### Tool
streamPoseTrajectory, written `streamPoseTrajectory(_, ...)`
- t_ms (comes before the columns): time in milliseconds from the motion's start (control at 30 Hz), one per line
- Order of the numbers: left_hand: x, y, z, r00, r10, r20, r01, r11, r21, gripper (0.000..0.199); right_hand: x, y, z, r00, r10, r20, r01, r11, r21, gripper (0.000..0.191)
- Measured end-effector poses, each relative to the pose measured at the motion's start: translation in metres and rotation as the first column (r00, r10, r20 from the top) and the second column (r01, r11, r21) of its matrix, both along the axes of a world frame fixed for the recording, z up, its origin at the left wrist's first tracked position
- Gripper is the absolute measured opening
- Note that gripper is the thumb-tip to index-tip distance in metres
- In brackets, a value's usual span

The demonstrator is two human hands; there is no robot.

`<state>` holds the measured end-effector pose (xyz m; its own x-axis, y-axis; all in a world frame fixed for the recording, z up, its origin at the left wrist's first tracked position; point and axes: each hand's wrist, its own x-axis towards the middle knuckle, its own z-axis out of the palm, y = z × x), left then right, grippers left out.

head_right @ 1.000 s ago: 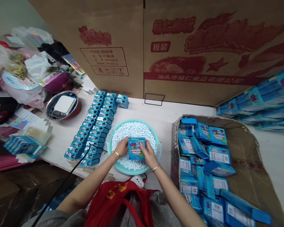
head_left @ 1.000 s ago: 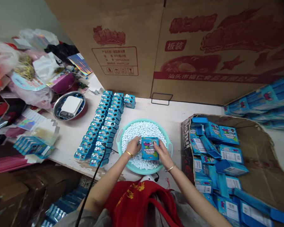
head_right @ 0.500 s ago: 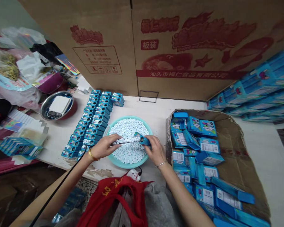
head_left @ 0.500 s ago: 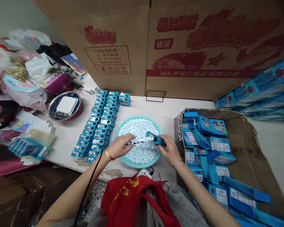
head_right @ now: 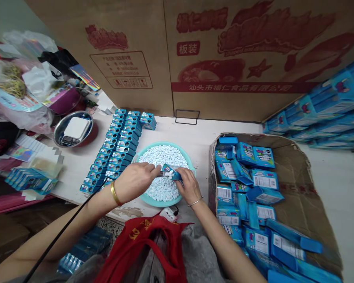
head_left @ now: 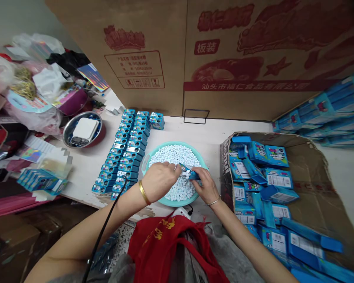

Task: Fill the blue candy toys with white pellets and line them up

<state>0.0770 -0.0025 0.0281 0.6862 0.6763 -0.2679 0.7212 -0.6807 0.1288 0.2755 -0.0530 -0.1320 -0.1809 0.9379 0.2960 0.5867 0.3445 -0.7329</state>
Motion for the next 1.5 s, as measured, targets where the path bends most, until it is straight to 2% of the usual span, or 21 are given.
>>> streamPoseTrajectory(100,-0.011,-0.002,-0.007,0.999,0.001,0.044,-0.002,1.0,0.019,0.019,0.002,0.0,-0.004,1.0,-0.016,-0.018,0.016,1.0,0.0,0.037)
streamPoseTrajectory(200,-0.036,-0.002,-0.023,0.995,0.051,0.091,-0.053,0.998,0.019,0.018,0.005,0.0,-0.007,0.999,-0.021,-0.025,0.021,1.0,-0.005,0.038)
streamPoseTrajectory(300,-0.068,-0.003,-0.058,0.982,0.17,0.08,-0.168,0.985,-0.033,0.021,0.009,0.0,-0.007,0.999,-0.024,-0.038,0.024,1.0,-0.005,0.038)
streamPoseTrajectory(400,-0.086,-0.007,-0.108,0.951,0.307,-0.032,-0.308,0.947,-0.086,0.018,0.014,-0.001,-0.004,0.997,-0.053,-0.053,0.052,0.998,-0.018,0.037)
streamPoseTrajectory(467,-0.079,-0.011,-0.143,0.925,0.377,-0.052,-0.38,0.914,-0.138,0.019,0.017,-0.001,-0.001,0.995,-0.085,-0.058,0.082,0.996,-0.041,0.036)
streamPoseTrajectory(567,-0.048,-0.015,-0.186,0.874,0.478,0.082,-0.444,0.857,-0.261,0.022,0.021,-0.002,0.002,0.986,-0.152,-0.069,0.147,0.987,-0.071,0.034)
streamPoseTrajectory(633,-0.025,-0.014,-0.202,0.838,0.52,0.165,-0.454,0.832,-0.318,0.026,0.024,-0.002,0.004,0.978,-0.198,-0.071,0.192,0.978,-0.079,0.032)
streamPoseTrajectory(700,-0.012,-0.012,-0.207,0.823,0.528,0.21,-0.442,0.828,-0.346,0.029,0.026,-0.002,0.006,0.97,-0.235,-0.06,0.23,0.97,-0.08,0.032)
streamPoseTrajectory(767,-0.012,-0.01,-0.203,0.805,0.525,0.275,-0.407,0.827,-0.387,0.029,0.03,-0.002,0.008,0.964,-0.265,-0.035,0.261,0.962,-0.075,0.032)
streamPoseTrajectory(867,-0.029,-0.008,-0.181,0.748,0.505,0.431,-0.312,0.841,-0.443,0.027,0.034,-0.003,0.012,0.958,-0.287,0.022,0.288,0.956,-0.051,0.032)
streamPoseTrajectory(933,-0.043,-0.007,-0.159,0.732,0.46,0.503,-0.252,0.869,-0.427,0.027,0.035,-0.002,0.014,0.96,-0.275,0.056,0.277,0.961,-0.026,0.032)
streamPoseTrajectory(1033,-0.053,-0.003,-0.117,0.779,0.358,0.515,-0.181,0.914,-0.362,0.028,0.032,-0.001,0.014,0.974,-0.211,0.085,0.209,0.978,0.024,0.031)
streamPoseTrajectory(1133,-0.048,0.003,-0.075,0.877,0.245,0.413,-0.126,0.947,-0.295,0.026,0.024,0.001,0.012,0.987,-0.13,0.098,0.125,0.99,0.058,0.031)
streamPoseTrajectory(1267,-0.024,0.009,-0.029,0.983,0.124,0.135,-0.102,0.982,-0.161,0.027,0.012,0.001,0.01,0.994,-0.069,0.089,0.063,0.995,0.073,0.035)
streamPoseTrajectory(1400,0.005,0.004,0.009,0.994,0.048,-0.099,-0.053,0.998,-0.047,0.02,0.004,-0.002,0.006,0.998,-0.046,0.052,0.04,0.994,0.101,0.037)
streamPoseTrajectory(1500,0.014,-0.001,0.024,0.991,-0.01,-0.134,0.009,1.0,-0.008,0.017,0.002,-0.004,0.003,0.998,-0.04,0.037,0.037,0.995,0.088,0.038)
